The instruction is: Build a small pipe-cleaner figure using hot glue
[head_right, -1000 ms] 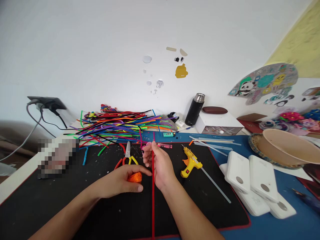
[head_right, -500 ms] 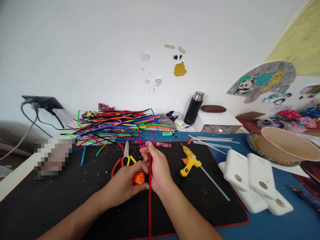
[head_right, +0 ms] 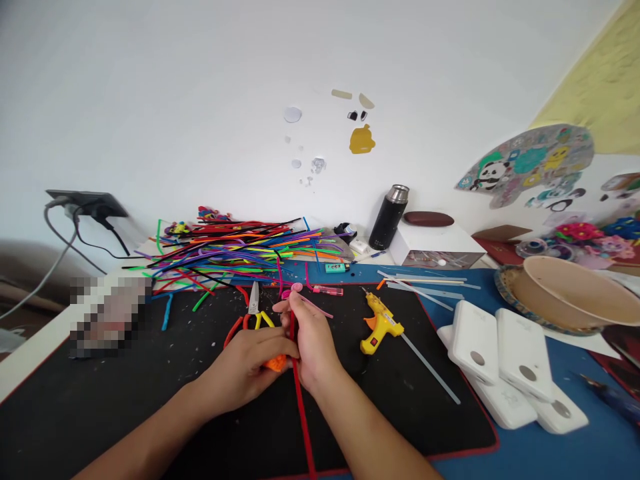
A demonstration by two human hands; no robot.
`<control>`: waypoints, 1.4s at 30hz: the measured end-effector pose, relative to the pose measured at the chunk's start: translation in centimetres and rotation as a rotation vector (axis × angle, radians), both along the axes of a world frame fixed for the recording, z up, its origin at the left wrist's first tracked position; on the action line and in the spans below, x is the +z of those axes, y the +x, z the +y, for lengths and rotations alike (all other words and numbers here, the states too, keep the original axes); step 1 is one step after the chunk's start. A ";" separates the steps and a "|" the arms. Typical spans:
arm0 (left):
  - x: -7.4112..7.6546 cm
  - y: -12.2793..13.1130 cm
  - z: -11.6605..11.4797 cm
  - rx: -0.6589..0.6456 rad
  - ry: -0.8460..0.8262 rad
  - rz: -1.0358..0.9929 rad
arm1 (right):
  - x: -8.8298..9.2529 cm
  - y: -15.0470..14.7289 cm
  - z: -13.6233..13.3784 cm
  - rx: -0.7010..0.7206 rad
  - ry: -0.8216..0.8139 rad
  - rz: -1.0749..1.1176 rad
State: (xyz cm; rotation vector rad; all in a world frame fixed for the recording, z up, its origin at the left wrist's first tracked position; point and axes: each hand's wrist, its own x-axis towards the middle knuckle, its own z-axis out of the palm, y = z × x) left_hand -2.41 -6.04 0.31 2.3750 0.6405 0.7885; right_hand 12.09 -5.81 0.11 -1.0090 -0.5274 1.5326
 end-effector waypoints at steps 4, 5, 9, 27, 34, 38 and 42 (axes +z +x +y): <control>0.7 -0.3 0.2 0.163 -0.252 -0.247 | 0.0 0.4 0.3 0.015 -0.027 -0.016; 0.8 -0.4 0.3 0.253 -0.329 -0.327 | 0.0 0.5 0.3 0.018 -0.034 -0.013; 1.1 -0.7 1.6 0.537 -0.719 -0.671 | 0.4 0.4 0.3 0.053 0.006 0.019; 0.4 -0.2 2.8 0.495 -1.076 -0.941 | -0.1 0.1 0.2 0.077 0.188 -0.252; 0.7 -0.3 2.9 0.521 -1.090 -0.959 | 0.1 0.4 0.3 0.020 0.167 -0.226; 0.8 -0.4 2.9 0.515 -1.100 -0.946 | 0.1 0.3 0.3 0.025 0.153 -0.215; 0.5 -0.5 3.1 0.510 -1.101 -0.932 | 0.0 0.3 0.3 0.022 0.140 -0.190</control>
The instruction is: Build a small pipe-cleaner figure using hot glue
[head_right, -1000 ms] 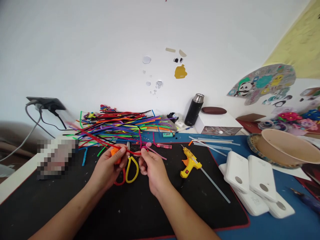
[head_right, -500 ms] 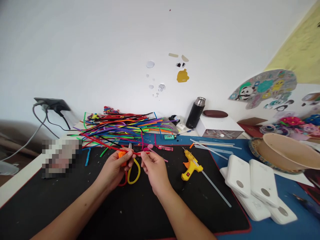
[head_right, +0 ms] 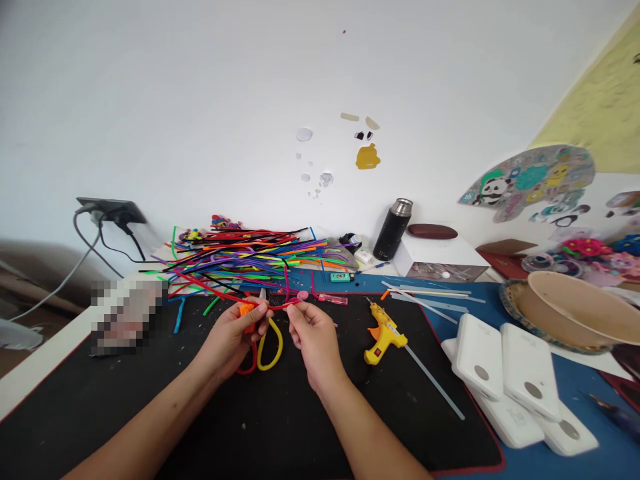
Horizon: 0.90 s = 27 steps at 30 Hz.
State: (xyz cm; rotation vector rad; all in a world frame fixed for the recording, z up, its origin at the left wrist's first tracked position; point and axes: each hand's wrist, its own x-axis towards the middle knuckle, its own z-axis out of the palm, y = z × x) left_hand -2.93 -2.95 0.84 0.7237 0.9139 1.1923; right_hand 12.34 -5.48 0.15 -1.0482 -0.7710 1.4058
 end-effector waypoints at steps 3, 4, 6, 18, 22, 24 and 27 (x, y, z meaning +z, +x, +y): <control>-0.2 -0.1 0.1 0.005 -0.006 0.005 | 0.0 0.1 0.2 -0.035 -0.004 0.019; -0.3 -0.1 0.1 0.005 -0.007 0.006 | 0.0 0.2 0.2 -0.046 -0.005 0.026; -0.4 -0.1 0.1 -0.005 -0.004 0.012 | 0.0 0.3 0.3 -0.058 -0.009 0.040; -0.3 -0.2 0.1 -0.014 -0.022 -0.006 | -0.1 0.5 0.5 -0.098 0.022 0.029; -0.1 0.0 -0.1 -0.023 -0.021 -0.099 | -0.3 0.5 0.5 -0.110 0.055 -0.088; -0.1 0.1 -0.1 -0.028 -0.037 -0.113 | -0.3 0.3 0.3 -0.105 0.087 -0.161; -0.2 0.1 -0.1 -0.003 -0.049 -0.087 | -0.2 0.2 0.0 -0.085 0.160 -0.280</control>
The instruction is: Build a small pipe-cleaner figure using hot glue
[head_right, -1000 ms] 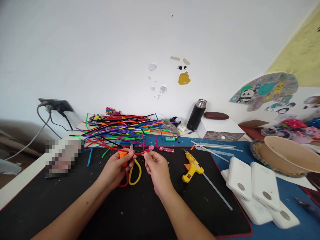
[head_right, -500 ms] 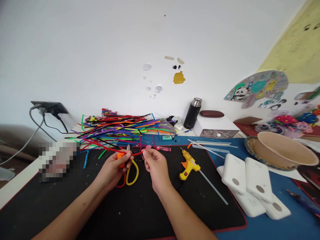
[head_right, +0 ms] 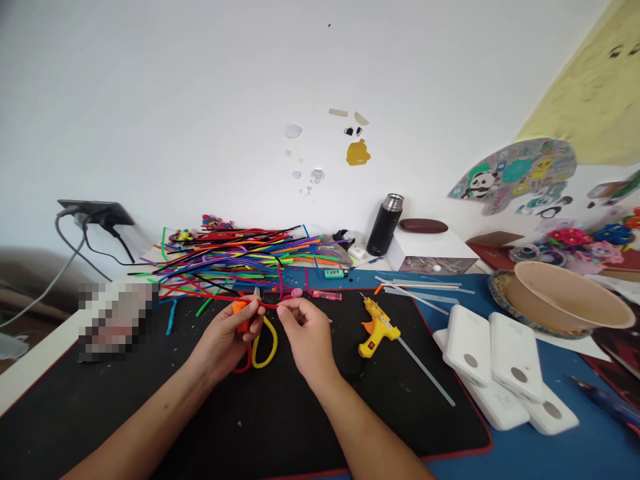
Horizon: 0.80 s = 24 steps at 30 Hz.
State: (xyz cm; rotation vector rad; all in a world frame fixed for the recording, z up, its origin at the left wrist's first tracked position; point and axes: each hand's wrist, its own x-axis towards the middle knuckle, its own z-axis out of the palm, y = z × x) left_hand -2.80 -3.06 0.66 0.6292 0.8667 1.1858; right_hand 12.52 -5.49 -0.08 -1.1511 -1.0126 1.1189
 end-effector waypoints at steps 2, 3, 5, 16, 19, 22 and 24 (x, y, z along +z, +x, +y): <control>0.0 -0.1 0.0 0.026 0.038 0.070 | 0.1 -0.1 -0.2 0.015 0.035 -0.085; 0.0 -0.2 0.0 0.040 0.072 0.120 | 0.1 -0.1 -0.2 0.025 0.043 -0.119; 0.2 -0.5 0.1 0.062 0.153 0.230 | 0.1 -0.1 -0.3 0.058 0.040 -0.175; 0.4 -1.4 0.2 0.085 0.371 0.617 | -0.3 0.1 -0.6 0.119 0.145 -0.389; 0.3 -1.5 0.4 0.092 0.369 0.626 | -0.2 0.1 -0.7 0.118 0.193 -0.491; 0.2 -1.6 0.4 0.079 0.359 0.620 | -0.3 0.2 -0.7 0.110 0.196 -0.544; 0.2 -1.5 0.4 0.060 0.354 0.620 | -0.2 0.2 -0.7 0.100 0.173 -0.557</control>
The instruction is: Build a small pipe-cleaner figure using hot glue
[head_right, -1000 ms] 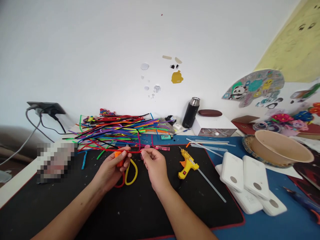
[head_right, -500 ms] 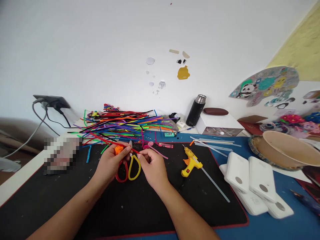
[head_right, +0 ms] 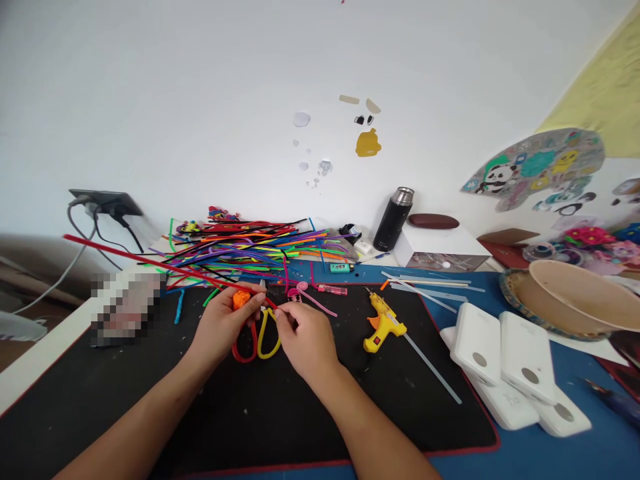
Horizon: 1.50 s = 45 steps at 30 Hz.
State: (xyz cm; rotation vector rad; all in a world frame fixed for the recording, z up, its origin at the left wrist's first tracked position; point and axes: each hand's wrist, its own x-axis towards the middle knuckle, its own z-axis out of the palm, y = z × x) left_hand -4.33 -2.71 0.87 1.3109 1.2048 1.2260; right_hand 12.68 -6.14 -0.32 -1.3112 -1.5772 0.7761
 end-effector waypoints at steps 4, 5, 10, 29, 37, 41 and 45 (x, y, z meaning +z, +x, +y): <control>0.1 0.4 -0.3 -0.070 -0.038 0.025 | 0.2 0.0 0.0 -0.053 -0.054 -0.048; 0.1 0.5 -0.4 -0.079 -0.040 0.032 | 0.2 0.0 0.1 -0.066 -0.063 -0.056; 0.4 0.6 -0.7 -0.037 0.014 0.088 | 0.1 0.2 0.3 -0.090 -0.090 -0.067; -0.8 1.1 -1.9 -0.184 0.069 0.141 | -0.9 0.6 0.9 0.003 -0.187 -0.008; -0.6 1.0 -0.6 -0.089 -0.095 -0.118 | -0.4 0.3 0.7 0.125 -0.178 0.256; -0.4 1.4 -0.5 -0.093 -0.212 -0.312 | 0.0 0.3 0.7 0.068 -0.152 0.260; -0.3 1.4 -0.5 -0.113 -0.274 -0.335 | -0.4 0.4 0.8 0.029 -0.144 0.285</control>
